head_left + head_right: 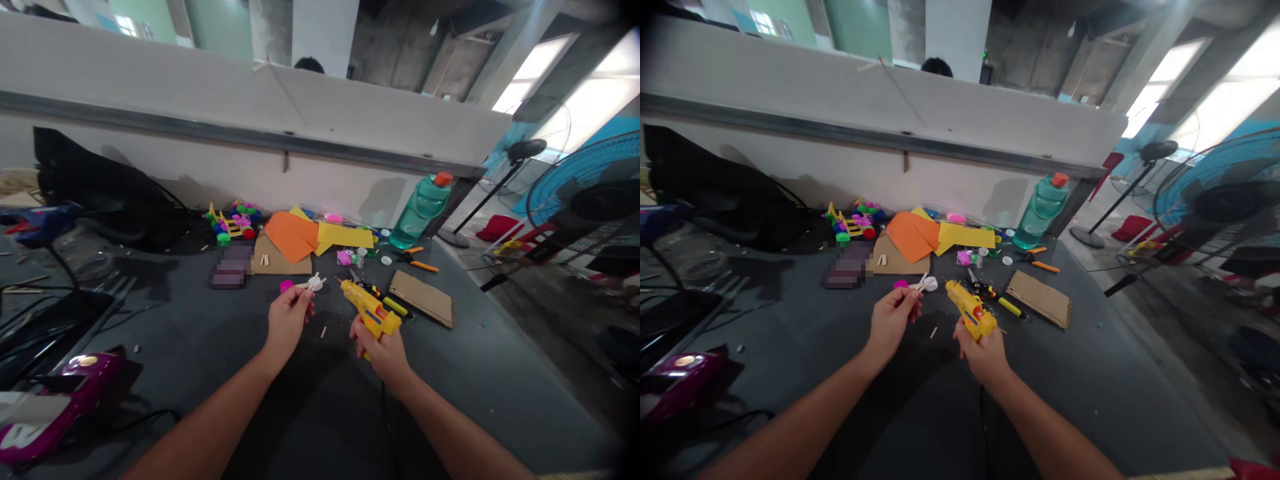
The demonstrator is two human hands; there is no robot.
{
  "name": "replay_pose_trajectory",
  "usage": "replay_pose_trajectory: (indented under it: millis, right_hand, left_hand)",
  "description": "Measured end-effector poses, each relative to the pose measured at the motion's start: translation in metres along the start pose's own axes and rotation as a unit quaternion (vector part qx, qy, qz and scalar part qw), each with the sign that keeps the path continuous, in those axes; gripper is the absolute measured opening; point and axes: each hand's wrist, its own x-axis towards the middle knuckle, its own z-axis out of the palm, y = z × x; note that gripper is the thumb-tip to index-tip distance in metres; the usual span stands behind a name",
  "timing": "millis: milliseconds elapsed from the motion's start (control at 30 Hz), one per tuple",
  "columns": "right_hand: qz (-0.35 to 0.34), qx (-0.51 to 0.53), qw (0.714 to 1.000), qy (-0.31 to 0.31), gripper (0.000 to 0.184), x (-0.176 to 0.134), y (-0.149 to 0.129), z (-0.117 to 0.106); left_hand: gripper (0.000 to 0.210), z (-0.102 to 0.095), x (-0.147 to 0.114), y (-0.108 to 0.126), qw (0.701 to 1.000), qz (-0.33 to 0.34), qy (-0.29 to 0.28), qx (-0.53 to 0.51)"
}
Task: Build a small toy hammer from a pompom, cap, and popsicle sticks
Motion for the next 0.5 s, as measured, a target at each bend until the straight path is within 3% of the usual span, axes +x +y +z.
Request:
replay_pose_trajectory:
  millis: [300,400,500]
  right_hand:
    - [-0.133,0.089,0.982,0.104,0.014,-0.004,-0.002,-0.010]
    - [-0.151,0.046,0.979,0.126,0.015,0.000,-0.010,-0.019]
    - [-0.125,-0.050,0.973,0.189,0.021,0.015,-0.016,-0.046]
  left_hand:
    - [0.021,0.000,0.000,-0.001,1.000,-0.019,-0.014,0.000]
    - [0.023,0.000,0.000,-0.002,1.000,-0.027,-0.015,-0.001]
    - [0.025,-0.001,0.001,-0.003,1.000,-0.025,-0.018,0.006]
